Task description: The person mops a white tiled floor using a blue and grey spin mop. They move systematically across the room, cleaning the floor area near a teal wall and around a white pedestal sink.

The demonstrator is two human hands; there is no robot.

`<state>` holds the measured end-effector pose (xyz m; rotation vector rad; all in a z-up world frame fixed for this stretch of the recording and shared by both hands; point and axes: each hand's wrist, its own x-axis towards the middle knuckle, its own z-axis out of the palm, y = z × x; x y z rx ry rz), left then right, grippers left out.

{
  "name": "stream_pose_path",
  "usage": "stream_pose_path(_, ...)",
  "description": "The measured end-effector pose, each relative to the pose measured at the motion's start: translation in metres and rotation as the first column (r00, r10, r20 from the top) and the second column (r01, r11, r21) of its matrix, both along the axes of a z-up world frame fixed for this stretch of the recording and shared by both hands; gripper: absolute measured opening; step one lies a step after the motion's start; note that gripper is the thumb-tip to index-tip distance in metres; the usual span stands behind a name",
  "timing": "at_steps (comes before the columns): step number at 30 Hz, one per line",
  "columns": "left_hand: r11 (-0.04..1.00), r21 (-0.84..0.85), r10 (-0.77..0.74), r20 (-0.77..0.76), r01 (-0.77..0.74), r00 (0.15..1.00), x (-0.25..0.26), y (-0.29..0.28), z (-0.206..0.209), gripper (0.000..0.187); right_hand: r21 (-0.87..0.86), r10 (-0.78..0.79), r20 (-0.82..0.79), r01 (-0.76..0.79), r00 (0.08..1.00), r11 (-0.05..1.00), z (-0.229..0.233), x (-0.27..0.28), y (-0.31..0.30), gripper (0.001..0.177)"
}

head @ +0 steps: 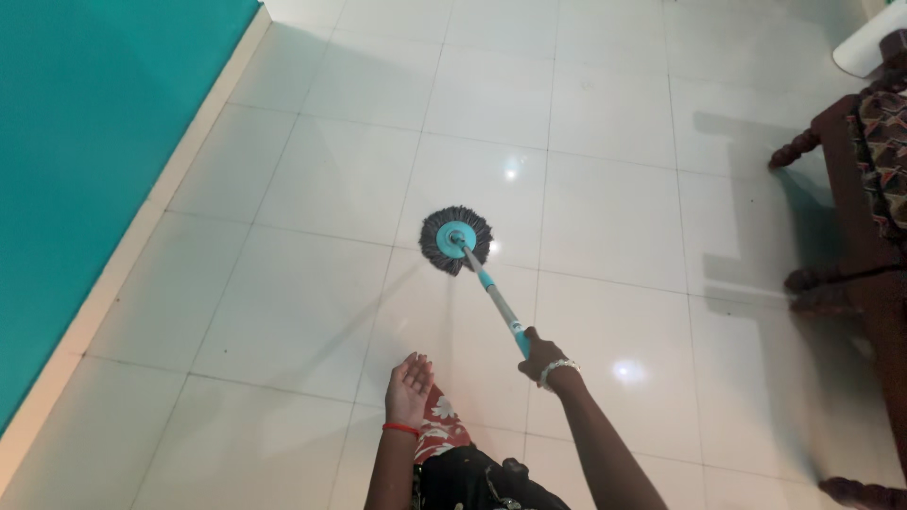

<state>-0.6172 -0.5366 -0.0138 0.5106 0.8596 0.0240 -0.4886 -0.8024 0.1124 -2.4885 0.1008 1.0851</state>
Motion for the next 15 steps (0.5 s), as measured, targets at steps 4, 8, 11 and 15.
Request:
stream_pose_path(4, 1.000, -0.001, 0.013, 0.048, -0.013, 0.999, -0.037, -0.019, 0.004, 0.049, -0.153, 0.248, 0.169, -0.223, 0.954, 0.963, 0.023, -0.053, -0.009, 0.056)
stream_pose_path(8, 1.000, 0.002, 0.022, 0.039, -0.022, 0.999, -0.056, -0.023, -0.006, 0.050, -0.142, 0.221, 0.402, -0.178, 0.889, 0.974, 0.025, -0.077, 0.005, 0.042)
stream_pose_path(11, 0.999, -0.016, 0.049, -0.002, -0.049, 0.999, -0.062, -0.025, -0.013, 0.050, -0.001, 0.127, 0.621, -0.161, 0.773, 0.987, 0.023, -0.081, 0.029, 0.033)
stream_pose_path(15, 0.998, -0.004, 0.064, -0.031, -0.064, 0.998, -0.056, -0.023, -0.016, 0.049, 0.017, 0.171, 0.677, -0.248, 0.716, 0.969, 0.011, -0.072, 0.062, 0.016)
